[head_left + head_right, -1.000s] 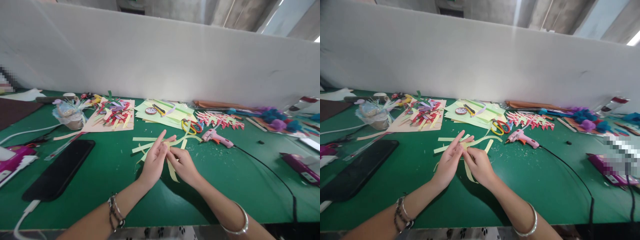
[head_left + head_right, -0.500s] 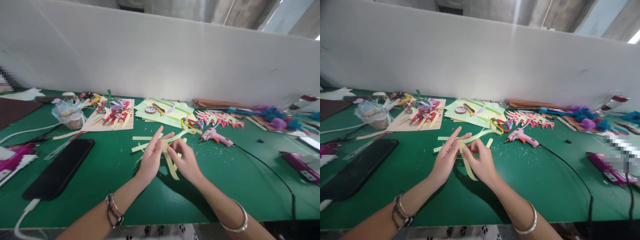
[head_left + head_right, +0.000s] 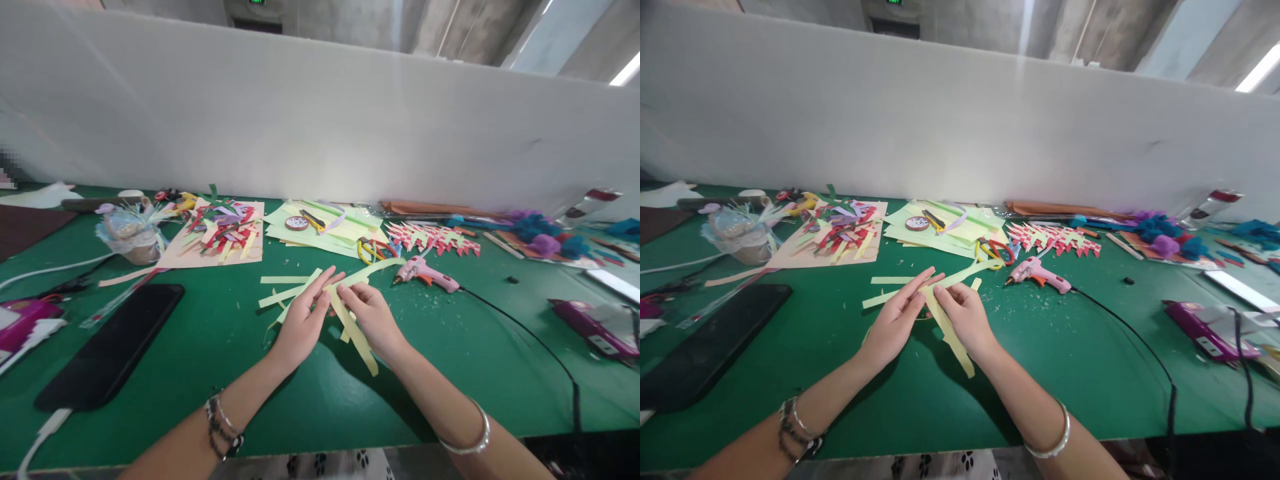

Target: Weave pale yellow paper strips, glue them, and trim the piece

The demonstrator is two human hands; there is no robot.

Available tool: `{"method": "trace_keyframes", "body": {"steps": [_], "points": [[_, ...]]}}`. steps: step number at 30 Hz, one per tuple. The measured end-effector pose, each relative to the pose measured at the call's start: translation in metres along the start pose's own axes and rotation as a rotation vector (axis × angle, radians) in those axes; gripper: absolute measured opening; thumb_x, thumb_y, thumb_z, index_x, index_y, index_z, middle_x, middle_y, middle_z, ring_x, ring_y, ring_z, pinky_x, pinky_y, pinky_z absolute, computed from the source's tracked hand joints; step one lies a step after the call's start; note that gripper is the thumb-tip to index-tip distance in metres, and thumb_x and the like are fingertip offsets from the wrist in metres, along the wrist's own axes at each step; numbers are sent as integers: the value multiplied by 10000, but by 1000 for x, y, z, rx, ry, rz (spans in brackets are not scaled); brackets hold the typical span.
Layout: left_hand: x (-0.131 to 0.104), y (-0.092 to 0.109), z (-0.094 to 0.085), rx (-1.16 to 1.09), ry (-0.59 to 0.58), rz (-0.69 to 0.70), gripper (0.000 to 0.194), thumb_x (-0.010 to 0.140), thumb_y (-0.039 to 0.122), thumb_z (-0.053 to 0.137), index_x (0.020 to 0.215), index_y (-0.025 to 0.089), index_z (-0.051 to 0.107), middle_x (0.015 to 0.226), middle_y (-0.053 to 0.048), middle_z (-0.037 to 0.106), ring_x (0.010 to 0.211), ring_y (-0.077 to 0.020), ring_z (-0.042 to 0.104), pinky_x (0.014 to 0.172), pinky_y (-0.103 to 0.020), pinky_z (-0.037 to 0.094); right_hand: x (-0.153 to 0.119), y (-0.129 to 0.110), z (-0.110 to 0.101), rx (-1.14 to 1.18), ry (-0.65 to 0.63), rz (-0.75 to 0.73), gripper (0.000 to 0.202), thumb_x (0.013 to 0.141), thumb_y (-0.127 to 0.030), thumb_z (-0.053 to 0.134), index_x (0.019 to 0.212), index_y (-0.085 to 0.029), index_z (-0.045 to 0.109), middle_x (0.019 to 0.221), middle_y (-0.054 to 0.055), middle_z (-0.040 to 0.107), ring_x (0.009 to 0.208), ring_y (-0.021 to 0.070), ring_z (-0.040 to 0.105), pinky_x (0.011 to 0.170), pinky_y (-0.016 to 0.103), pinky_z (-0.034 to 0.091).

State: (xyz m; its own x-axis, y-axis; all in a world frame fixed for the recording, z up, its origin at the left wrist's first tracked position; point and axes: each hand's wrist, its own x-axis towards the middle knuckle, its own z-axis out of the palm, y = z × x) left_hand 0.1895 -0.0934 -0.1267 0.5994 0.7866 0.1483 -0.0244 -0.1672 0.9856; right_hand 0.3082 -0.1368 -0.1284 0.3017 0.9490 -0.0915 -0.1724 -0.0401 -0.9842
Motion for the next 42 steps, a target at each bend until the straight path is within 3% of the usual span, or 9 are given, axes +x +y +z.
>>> {"method": "trace_keyframes", "body": {"steps": [5,11,17,23,26,30,36,42], "points": [[5,4,-12,284,44,112,291,867,359,469,953,171,674,1010,-70,656,945,-198,590,766,-270,477,-1,-2,-1,-239,3,-216,281,729,-403,575,578,-168,545,548,-20,547,527,95,483,509,216,390],[-2,13,-25,502,-33,177,298,888,310,437,775,182,681,733,-15,647,689,-148,584,634,-232,425,-2,3,-4,-444,9,-368,269,771,-344,535,568,-167,541,542,-7,554,542,108,490,549,234,397],[-9,19,-31,522,-74,26,335,851,368,483,641,170,654,551,12,600,553,-131,544,532,-222,358,-4,2,-1,-332,-56,-395,159,751,-325,582,712,-171,596,677,7,622,595,113,530,587,240,439],[-11,19,-34,284,-134,-90,303,789,425,545,778,154,680,689,-19,655,602,-140,570,595,-233,429,-5,0,2,-203,-53,-295,198,701,-358,628,639,-177,577,579,-12,598,525,109,534,524,242,454],[-12,21,-34,236,-113,-126,363,818,454,485,719,153,664,637,-24,638,593,-146,579,596,-243,444,-6,-1,3,-211,-35,-267,230,696,-376,636,600,-181,564,552,-14,589,515,111,540,529,252,464],[-13,24,-34,319,-88,-122,414,838,448,449,615,160,645,525,-14,607,515,-142,555,553,-243,426,-6,0,2,-211,-32,-245,244,687,-392,645,597,-181,560,546,-9,593,513,117,551,528,258,471],[-13,22,-37,353,-131,-55,338,825,425,488,793,168,706,573,-6,636,567,-151,579,588,-236,428,-6,-1,3,-203,-14,-235,277,662,-394,661,560,-187,508,511,-17,573,493,117,544,512,256,452],[-15,26,-39,412,-96,-84,313,792,426,535,770,169,711,567,5,634,532,-142,576,539,-219,413,-5,-12,2,-149,-38,-268,236,656,-389,669,600,-181,571,532,-26,578,504,109,535,527,252,447]]}}
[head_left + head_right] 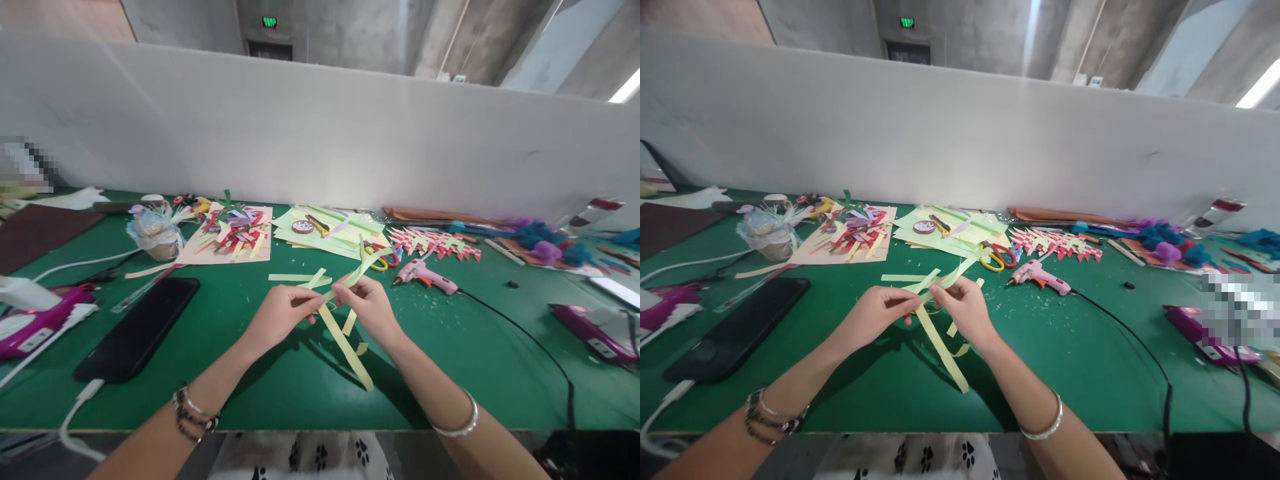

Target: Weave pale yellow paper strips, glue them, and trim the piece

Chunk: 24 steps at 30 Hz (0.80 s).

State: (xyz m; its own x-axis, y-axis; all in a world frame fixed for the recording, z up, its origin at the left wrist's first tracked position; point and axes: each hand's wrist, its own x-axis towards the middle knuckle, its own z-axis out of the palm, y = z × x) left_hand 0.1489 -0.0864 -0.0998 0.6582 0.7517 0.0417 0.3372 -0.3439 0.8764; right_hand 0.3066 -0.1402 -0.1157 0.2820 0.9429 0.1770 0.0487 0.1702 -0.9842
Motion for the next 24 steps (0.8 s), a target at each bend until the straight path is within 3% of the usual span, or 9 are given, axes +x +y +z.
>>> {"method": "trace_keyframes", "body": {"steps": [8,14,18,21,24], "points": [[-9,5,-14,43,10,2,248,772,366,556,674,189,699,614,-9,673,547,-156,603,565,-231,437,6,0,-18,-152,-28,-50,293,696,-429,639,558,-174,600,508,3,586,463,115,528,493,257,432],[-27,4,-34,98,-80,-10,261,777,389,537,689,197,691,589,-8,663,567,-167,609,567,-230,436,7,-11,-36,-150,52,-126,293,664,-453,661,587,-197,541,476,-39,537,449,104,510,486,246,413],[-36,-3,-47,177,-113,-46,279,791,410,517,724,198,686,600,-4,660,587,-166,603,571,-222,423,7,-12,-47,-189,11,-134,285,703,-449,632,621,-197,528,472,-51,519,447,93,493,486,232,383],[-43,-2,-62,279,-103,-53,272,798,397,510,708,207,682,606,2,654,588,-157,586,558,-211,405,6,-12,-50,-241,-60,-117,278,735,-443,604,645,-192,527,514,-42,537,467,94,500,497,232,386],[-54,11,-84,358,-79,29,227,773,382,554,694,222,693,694,2,674,612,-146,574,559,-199,400,9,-12,-49,-292,-80,-137,273,784,-444,545,689,-188,530,548,-35,544,496,97,511,527,236,402]]}}
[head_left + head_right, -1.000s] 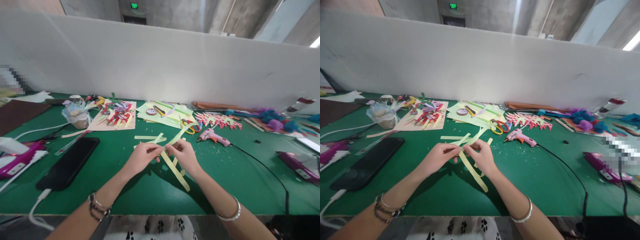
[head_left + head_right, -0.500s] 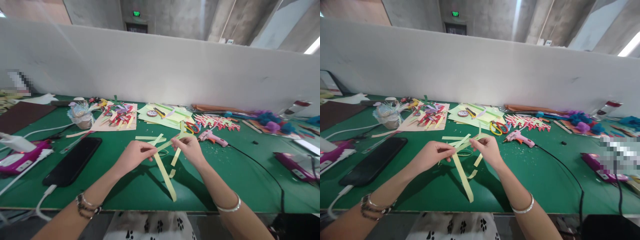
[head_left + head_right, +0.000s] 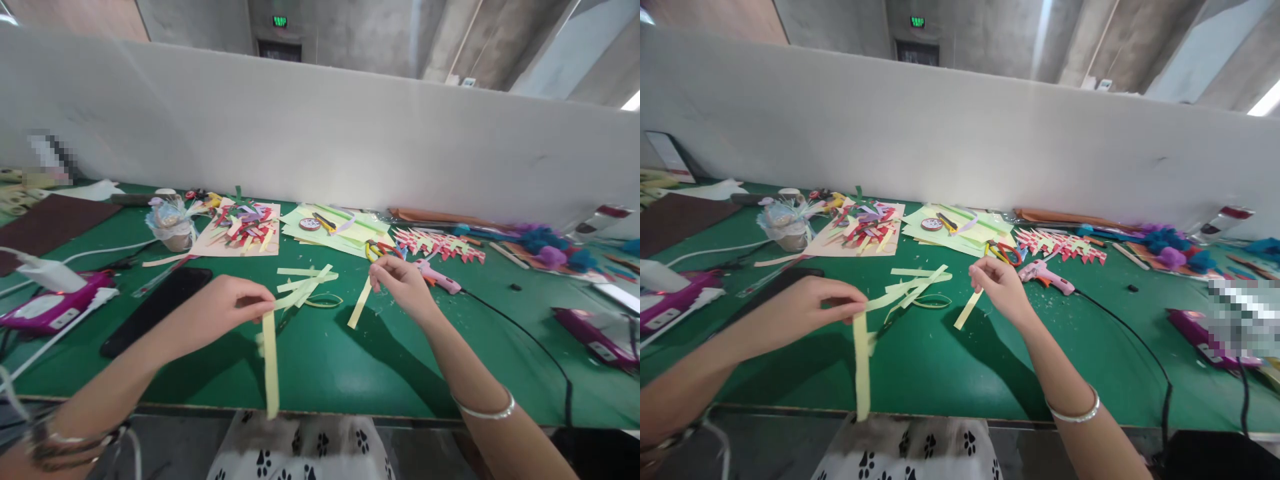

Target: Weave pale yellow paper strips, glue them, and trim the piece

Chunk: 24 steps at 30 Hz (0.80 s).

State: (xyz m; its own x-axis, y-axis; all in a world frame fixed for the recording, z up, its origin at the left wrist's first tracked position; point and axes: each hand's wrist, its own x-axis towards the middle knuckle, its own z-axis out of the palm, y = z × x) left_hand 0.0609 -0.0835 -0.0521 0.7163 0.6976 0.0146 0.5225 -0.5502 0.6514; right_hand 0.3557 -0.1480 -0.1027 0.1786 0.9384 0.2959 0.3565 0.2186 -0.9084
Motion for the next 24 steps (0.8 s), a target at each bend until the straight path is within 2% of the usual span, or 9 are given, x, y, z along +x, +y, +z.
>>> {"method": "trace_keyframes", "body": {"steps": [2,4,5,9,13,17,20,22,24], "points": [[-9,5,-17,12,-22,98,192,758,362,587,686,225,701,705,11,670,625,-131,569,593,-189,406,5,1,2,-50,4,-25,259,810,-429,511,720,-187,531,579,-31,546,516,100,520,544,239,410],[-13,8,-27,-40,-132,201,227,786,361,563,667,218,694,619,18,639,578,-116,549,582,-184,403,14,3,5,-139,-18,-52,227,825,-394,487,750,-185,535,605,-27,549,534,105,526,556,241,415],[-13,7,-29,-26,-159,208,236,800,359,548,676,219,692,616,15,637,577,-119,549,580,-186,403,19,5,8,-212,-51,-67,203,828,-367,482,764,-184,541,624,-22,557,553,109,531,566,241,415],[-3,-4,-18,233,-74,132,248,821,390,508,762,235,693,765,-22,669,668,-165,572,608,-216,405,36,14,21,-640,-260,-100,136,808,-257,509,889,-179,585,802,22,610,690,130,558,633,240,408],[4,-12,-10,238,-109,129,289,841,411,462,776,231,679,802,-24,672,680,-164,576,607,-213,415,36,17,22,-950,-402,-103,222,832,-164,476,1026,-189,581,1013,71,592,848,162,576,690,240,399],[7,-11,-13,203,-93,128,284,835,417,475,799,238,693,842,-24,680,720,-167,588,628,-212,425,18,9,11,-1164,-541,-39,352,830,-41,396,1103,-195,558,1065,101,587,963,202,576,710,252,396],[11,-12,-14,102,-106,103,266,815,420,510,780,247,709,773,-12,676,665,-146,581,607,-203,430,1,3,12,-1251,-482,170,250,900,-235,396,1035,-123,574,980,162,618,899,252,611,680,298,413],[17,-15,-13,16,-100,79,241,789,419,547,762,248,715,718,-3,666,613,-131,569,573,-195,432,-7,1,21,-1274,-367,307,381,912,-397,359,991,-92,573,909,191,628,839,284,625,635,329,423],[25,-17,-11,-77,-89,68,213,760,406,581,746,244,717,681,2,656,573,-118,555,542,-189,434,-12,3,34,-1282,-290,354,411,898,-441,371,1012,-94,561,939,201,615,859,297,617,615,335,433]]}}
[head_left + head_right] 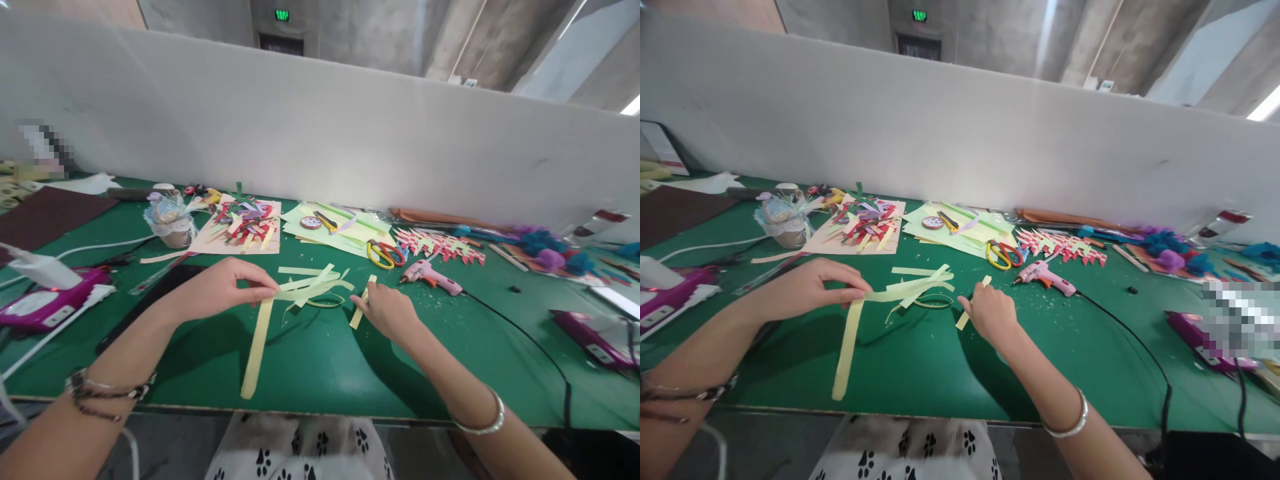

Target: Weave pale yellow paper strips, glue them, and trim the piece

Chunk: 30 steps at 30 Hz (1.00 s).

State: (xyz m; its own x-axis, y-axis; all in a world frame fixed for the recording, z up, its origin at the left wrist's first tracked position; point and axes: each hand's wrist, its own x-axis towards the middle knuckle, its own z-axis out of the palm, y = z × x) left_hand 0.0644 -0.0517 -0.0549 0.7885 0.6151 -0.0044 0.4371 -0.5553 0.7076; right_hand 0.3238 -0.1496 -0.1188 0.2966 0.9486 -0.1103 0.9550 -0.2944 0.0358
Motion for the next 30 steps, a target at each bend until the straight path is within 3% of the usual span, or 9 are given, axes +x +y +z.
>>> {"method": "trace_keyframes", "body": {"steps": [4,8,11,15,19,24,28,30], "points": [[21,-3,5,-232,37,35,191,716,387,626,712,214,708,603,11,621,523,-97,522,505,-184,427,1,-12,11,-11,16,-98,291,871,-264,465,1131,-142,515,1102,176,545,1055,303,513,650,317,456],[44,-11,17,-460,90,41,233,690,400,654,701,168,677,550,21,580,482,-81,495,506,-201,425,5,-3,16,121,7,-254,393,822,-91,470,1209,-155,449,1133,142,517,1088,260,479,782,320,439],[57,-25,32,-634,134,4,269,661,411,685,713,149,658,544,25,561,496,-83,501,511,-209,418,11,8,22,334,55,-305,518,768,-29,467,1262,-142,362,1103,130,506,978,198,525,825,301,415],[65,-46,50,-797,183,-95,290,623,414,719,716,148,651,589,21,577,516,-80,495,524,-214,410,24,17,35,571,40,-354,584,701,-6,452,1255,-144,328,924,63,535,763,145,519,695,258,424],[65,-55,57,-718,159,-117,285,691,433,665,754,155,655,556,19,581,561,-98,512,571,-216,402,35,15,40,705,50,-364,559,661,-11,449,1198,-148,376,776,-3,520,678,125,489,627,240,399],[64,-49,58,-577,212,-136,309,711,450,632,799,155,660,552,21,576,567,-106,503,577,-218,387,42,13,35,790,23,-345,303,709,-97,467,995,-175,527,692,-25,502,623,116,487,615,259,398],[62,-46,56,-479,217,-140,333,717,440,622,894,162,668,644,-4,616,616,-128,534,603,-236,409,43,15,33,1167,39,-332,527,762,-212,497,1263,-235,337,801,-25,493,645,114,555,584,257,448],[61,-45,55,-422,201,-123,345,741,430,599,970,180,666,728,-24,640,661,-141,548,607,-241,417,40,16,29,1298,-3,-334,476,768,-248,518,1230,-248,405,818,-20,503,649,111,577,588,257,466]]}}
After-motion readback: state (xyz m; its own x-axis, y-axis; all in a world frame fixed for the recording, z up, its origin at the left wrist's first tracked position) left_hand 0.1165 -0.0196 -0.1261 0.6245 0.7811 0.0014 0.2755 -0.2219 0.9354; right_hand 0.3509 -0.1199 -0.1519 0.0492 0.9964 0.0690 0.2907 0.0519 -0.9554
